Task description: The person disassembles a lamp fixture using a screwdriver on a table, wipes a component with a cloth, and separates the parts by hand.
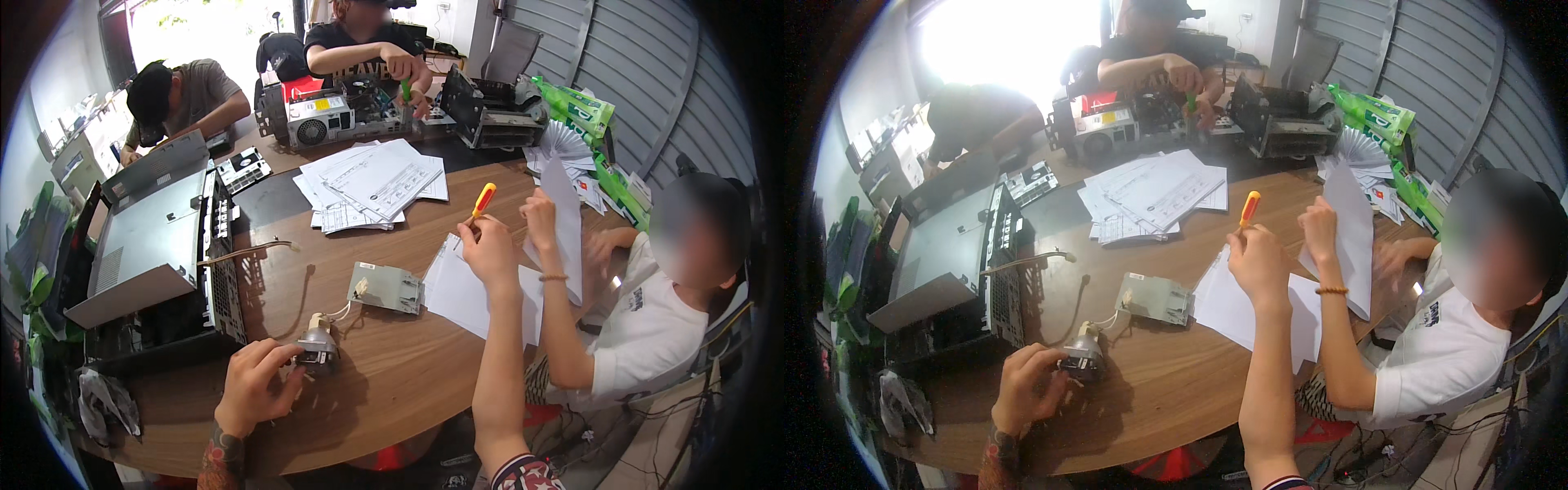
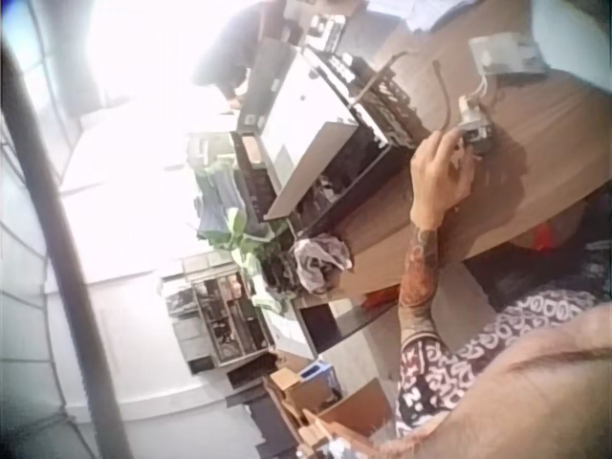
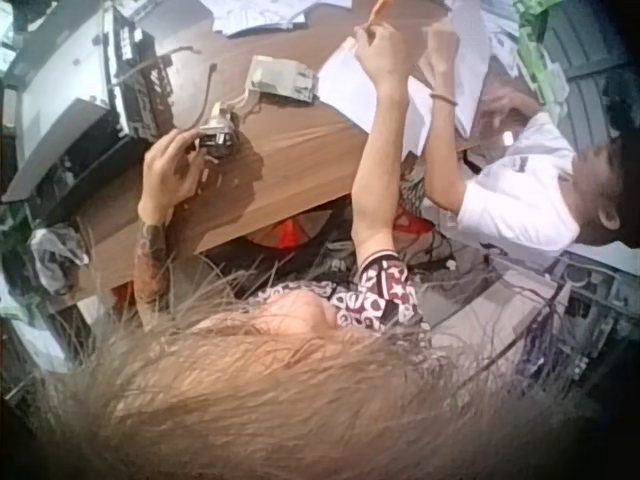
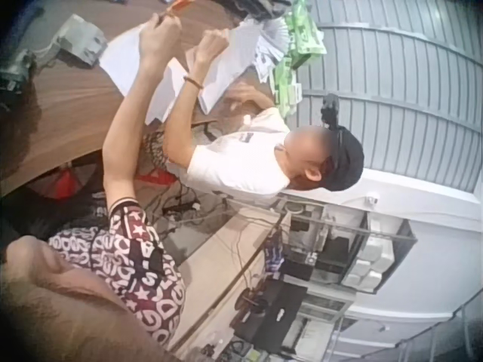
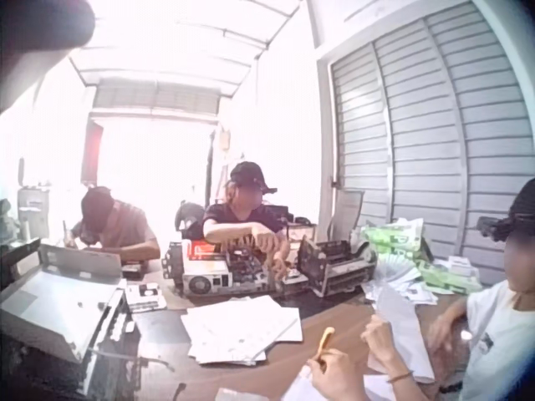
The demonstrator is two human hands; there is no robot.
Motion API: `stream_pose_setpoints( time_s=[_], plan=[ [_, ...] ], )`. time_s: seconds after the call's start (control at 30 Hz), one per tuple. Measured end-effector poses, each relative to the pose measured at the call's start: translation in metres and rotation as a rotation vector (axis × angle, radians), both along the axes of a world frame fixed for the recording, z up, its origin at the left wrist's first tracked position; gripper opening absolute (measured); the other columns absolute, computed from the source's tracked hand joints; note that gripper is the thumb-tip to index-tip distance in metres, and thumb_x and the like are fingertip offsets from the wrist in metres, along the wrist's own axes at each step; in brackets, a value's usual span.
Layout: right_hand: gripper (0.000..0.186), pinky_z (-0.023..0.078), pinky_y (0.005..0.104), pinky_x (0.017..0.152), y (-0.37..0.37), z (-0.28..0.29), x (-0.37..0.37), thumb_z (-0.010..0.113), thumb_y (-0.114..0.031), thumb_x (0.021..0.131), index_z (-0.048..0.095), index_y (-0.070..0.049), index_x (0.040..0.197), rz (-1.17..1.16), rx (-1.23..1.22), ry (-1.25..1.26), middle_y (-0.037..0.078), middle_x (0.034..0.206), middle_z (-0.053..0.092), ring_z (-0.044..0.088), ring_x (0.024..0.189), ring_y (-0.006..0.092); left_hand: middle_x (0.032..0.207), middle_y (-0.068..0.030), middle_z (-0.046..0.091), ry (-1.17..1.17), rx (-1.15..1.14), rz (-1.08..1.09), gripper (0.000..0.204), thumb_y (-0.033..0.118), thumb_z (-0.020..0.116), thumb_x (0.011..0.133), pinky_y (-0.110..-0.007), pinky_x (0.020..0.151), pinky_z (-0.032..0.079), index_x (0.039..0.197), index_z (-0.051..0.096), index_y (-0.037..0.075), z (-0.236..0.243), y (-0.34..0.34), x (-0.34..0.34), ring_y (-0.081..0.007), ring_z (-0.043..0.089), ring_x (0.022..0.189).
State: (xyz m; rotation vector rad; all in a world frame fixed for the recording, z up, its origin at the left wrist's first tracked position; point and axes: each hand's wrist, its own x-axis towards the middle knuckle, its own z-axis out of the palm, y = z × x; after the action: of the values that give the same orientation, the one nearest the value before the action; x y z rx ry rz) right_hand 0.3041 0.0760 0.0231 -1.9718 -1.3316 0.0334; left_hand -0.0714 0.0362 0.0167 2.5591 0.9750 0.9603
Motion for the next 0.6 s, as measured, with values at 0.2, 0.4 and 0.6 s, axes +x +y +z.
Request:
stream_pose_setpoints(
  time_s=[0.2,0.4,0.6],
  plan=[
    [0.024,0.05,0.0432,0.076,0.004,-0.006,0.004,0.067,-0.024,0.089,0.069,-0.001,0.083,-0.003,-0.024,0.049,0.013,0.085,0.068,0.067,0.086,0.0325,0.075,-0.0064,0.057,0.001,0.006,-0.019,0.029,0.009,0.075,0.072,-0.035,0.058,0.045,0.1,0.068,0.006,0.001,0.001,0.0,-0.0242,0.057,0.063],
    [0.026,0.05,0.0424,0.072,0.003,-0.008,0.001,0.072,-0.024,0.086,0.065,-0.001,0.077,-0.083,-0.051,0.059,0.013,0.082,0.069,0.066,0.079,0.0317,0.074,-0.0069,0.058,-0.001,0.025,-0.012,0.028,0.008,0.075,0.072,-0.035,0.058,0.046,0.099,0.068,0.006,0.001,0.001,0.005,-0.0248,0.057,0.063],
    [0.021,0.05,0.0412,0.073,0.004,-0.008,0.005,0.07,-0.02,0.088,0.07,0.001,0.084,-0.058,0.019,0.099,0.016,0.079,0.069,0.067,0.072,0.031,0.074,-0.0066,0.058,-0.036,0.033,-0.025,0.027,0.008,0.075,0.073,-0.035,0.057,0.045,0.099,0.068,0.006,-0.002,0.001,0.001,-0.0245,0.056,0.062]
  ],
)
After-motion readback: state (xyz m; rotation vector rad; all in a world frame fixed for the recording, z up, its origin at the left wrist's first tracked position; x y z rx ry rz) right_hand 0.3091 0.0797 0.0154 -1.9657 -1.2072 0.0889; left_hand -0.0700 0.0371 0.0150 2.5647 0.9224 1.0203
